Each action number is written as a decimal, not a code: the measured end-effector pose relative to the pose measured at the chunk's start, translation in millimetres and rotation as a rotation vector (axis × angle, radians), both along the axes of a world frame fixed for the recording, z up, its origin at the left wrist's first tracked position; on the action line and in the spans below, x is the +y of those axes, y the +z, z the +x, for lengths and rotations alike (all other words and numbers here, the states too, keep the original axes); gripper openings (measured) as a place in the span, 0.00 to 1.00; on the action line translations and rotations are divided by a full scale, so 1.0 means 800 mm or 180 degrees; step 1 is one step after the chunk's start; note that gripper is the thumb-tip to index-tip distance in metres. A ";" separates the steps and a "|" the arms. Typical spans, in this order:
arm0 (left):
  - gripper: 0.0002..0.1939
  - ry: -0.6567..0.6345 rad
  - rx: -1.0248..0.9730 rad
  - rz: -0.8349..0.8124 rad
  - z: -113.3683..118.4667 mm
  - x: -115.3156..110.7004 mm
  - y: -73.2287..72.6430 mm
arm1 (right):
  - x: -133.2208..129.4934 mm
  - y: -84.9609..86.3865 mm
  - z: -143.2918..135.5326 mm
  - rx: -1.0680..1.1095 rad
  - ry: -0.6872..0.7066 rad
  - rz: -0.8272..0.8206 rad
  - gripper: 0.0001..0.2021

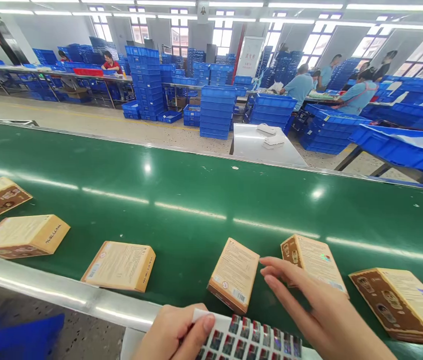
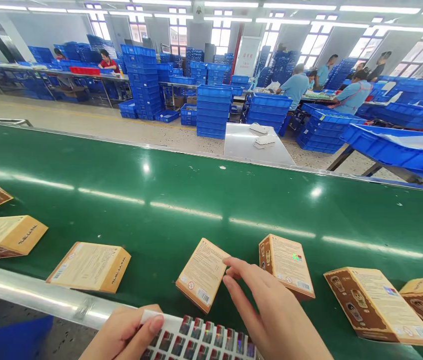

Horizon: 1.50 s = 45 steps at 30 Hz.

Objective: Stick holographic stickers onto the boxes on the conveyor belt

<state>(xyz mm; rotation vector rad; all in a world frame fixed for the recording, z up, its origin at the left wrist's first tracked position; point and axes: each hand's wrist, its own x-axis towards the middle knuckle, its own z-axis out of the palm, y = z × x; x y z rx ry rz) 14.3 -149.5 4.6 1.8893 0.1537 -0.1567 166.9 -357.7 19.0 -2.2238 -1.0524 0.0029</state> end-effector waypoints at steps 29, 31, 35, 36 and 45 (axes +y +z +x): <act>0.18 -0.1382 -0.1006 0.0978 0.064 -0.045 -0.059 | -0.033 -0.075 0.035 0.2639 -0.1402 0.1483 0.20; 0.17 -0.1447 -0.0900 0.0832 0.068 -0.047 -0.044 | -0.037 -0.076 0.036 0.2627 -0.1343 0.1392 0.20; 0.15 -0.1489 -0.0832 0.0634 0.072 -0.054 -0.037 | -0.044 -0.076 0.034 0.2558 -0.1417 0.1425 0.20; 0.15 -0.1475 -0.0875 0.0611 0.073 -0.057 -0.040 | -0.045 -0.075 0.033 0.2565 -0.1444 0.1427 0.20; 0.15 -0.1697 -0.0770 0.0612 0.083 -0.071 -0.031 | -0.051 -0.067 0.016 0.1680 -0.1986 0.0807 0.22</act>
